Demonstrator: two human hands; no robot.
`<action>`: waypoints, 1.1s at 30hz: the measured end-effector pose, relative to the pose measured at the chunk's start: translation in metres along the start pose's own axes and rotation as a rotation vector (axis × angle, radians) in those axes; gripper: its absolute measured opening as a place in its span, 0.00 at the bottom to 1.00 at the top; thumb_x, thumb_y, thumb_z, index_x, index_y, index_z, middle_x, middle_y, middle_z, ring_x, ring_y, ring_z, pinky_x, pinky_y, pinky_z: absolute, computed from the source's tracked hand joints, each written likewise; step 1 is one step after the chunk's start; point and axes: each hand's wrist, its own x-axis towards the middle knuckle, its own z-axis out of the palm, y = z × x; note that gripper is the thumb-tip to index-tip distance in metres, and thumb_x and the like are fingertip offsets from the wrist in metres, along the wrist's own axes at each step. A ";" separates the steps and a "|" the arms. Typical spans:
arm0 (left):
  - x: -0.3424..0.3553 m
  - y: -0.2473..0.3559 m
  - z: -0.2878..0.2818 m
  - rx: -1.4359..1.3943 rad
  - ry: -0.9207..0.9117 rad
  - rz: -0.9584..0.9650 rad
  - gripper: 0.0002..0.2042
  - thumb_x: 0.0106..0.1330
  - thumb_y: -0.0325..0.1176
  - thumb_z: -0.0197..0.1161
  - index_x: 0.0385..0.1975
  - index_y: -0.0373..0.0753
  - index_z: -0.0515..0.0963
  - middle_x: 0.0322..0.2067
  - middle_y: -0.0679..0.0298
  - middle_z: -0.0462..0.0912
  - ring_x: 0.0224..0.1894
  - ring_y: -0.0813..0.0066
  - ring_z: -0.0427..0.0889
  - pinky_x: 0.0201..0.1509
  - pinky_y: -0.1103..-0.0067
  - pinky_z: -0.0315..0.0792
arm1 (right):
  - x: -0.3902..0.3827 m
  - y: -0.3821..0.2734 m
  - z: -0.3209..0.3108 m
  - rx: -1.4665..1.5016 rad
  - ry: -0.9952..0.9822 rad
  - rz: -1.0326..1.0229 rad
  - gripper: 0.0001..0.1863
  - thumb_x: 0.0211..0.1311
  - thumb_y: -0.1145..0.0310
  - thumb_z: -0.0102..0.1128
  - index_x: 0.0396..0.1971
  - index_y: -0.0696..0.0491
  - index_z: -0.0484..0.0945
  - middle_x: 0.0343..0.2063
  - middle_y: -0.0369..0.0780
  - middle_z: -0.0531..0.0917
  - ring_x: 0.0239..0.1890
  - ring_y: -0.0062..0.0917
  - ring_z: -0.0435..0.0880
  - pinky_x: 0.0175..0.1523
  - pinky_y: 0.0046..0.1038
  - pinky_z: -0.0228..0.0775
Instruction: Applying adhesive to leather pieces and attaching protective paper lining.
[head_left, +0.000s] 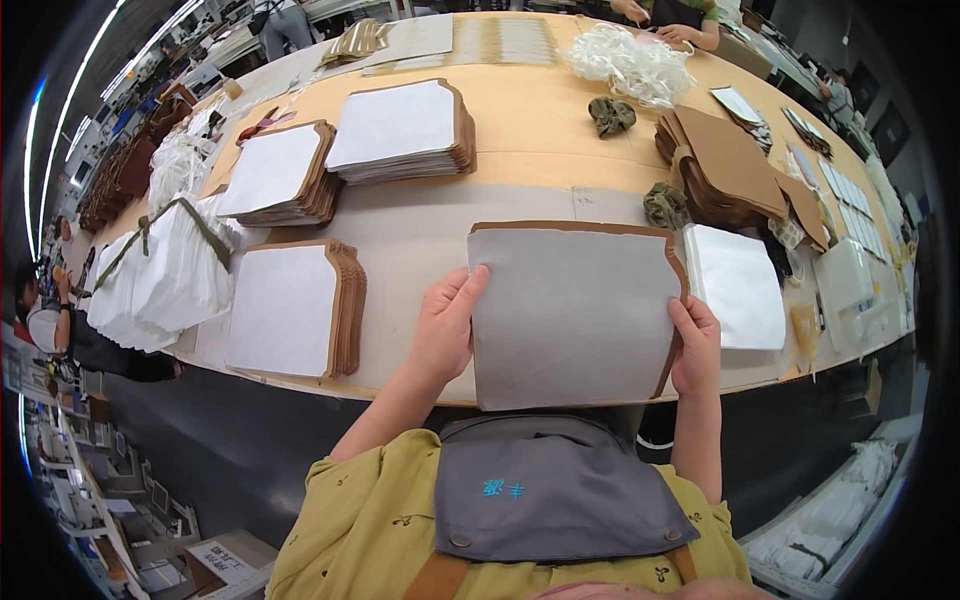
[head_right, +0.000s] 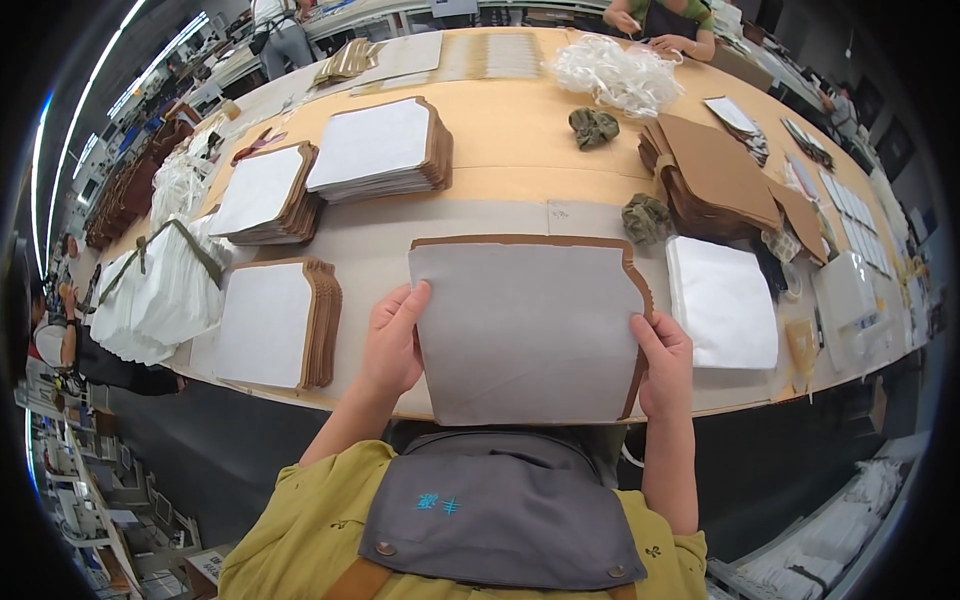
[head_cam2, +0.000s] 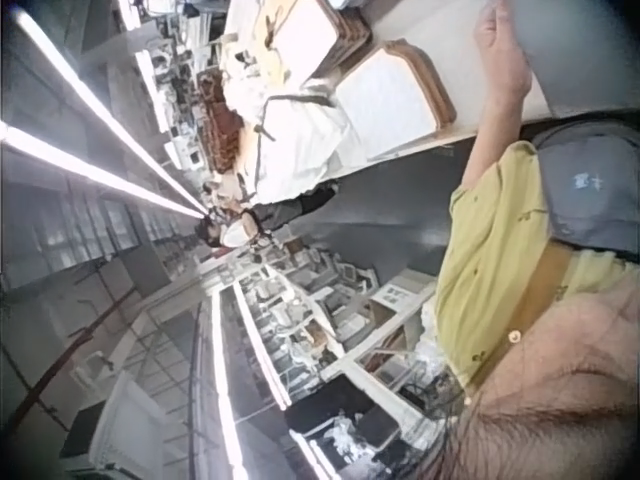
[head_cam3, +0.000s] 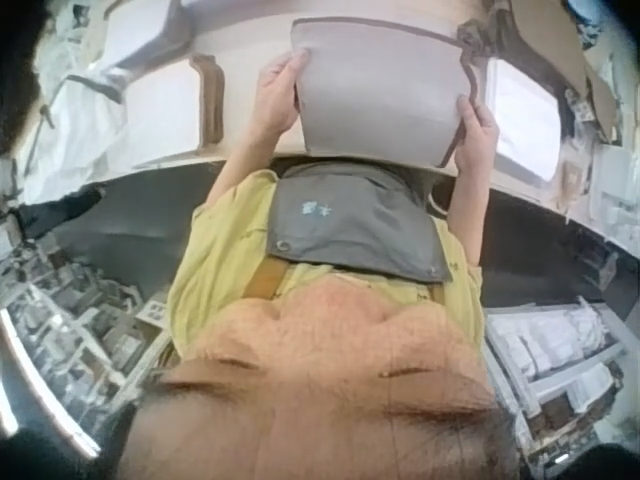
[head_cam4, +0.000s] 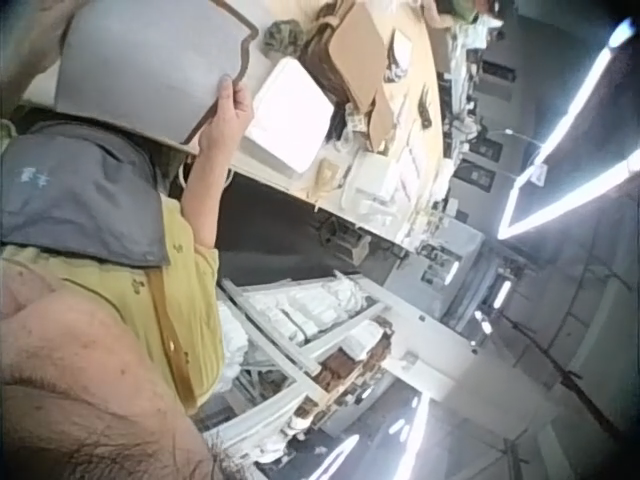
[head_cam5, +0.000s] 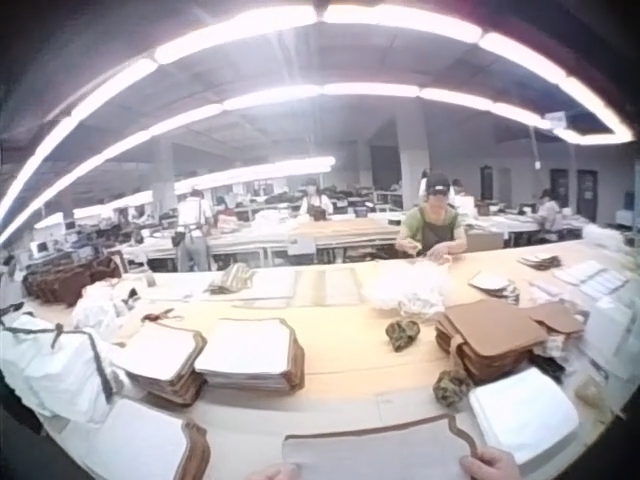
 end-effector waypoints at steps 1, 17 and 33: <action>-0.002 0.002 0.001 -0.003 0.003 0.008 0.14 0.79 0.36 0.51 0.47 0.30 0.78 0.42 0.59 0.85 0.42 0.76 0.85 0.47 0.78 0.79 | 0.000 0.000 0.000 -0.004 -0.008 -0.002 0.09 0.70 0.70 0.62 0.42 0.60 0.82 0.35 0.36 0.86 0.36 0.17 0.82 0.45 0.21 0.74; -0.012 0.006 0.004 -0.061 0.066 -0.045 0.18 0.79 0.40 0.44 0.47 0.31 0.76 0.42 0.62 0.83 0.40 0.78 0.80 0.45 0.79 0.75 | -0.006 0.004 0.002 0.011 -0.005 0.038 0.08 0.70 0.69 0.61 0.38 0.59 0.81 0.33 0.35 0.85 0.34 0.17 0.82 0.43 0.21 0.75; -0.009 -0.041 -0.043 0.284 0.117 -0.570 0.16 0.78 0.44 0.53 0.43 0.36 0.78 0.35 0.67 0.83 0.33 0.83 0.81 0.35 0.80 0.76 | 0.042 0.039 -0.002 -0.082 0.122 0.225 0.09 0.69 0.66 0.64 0.42 0.56 0.81 0.35 0.33 0.84 0.39 0.17 0.81 0.46 0.21 0.73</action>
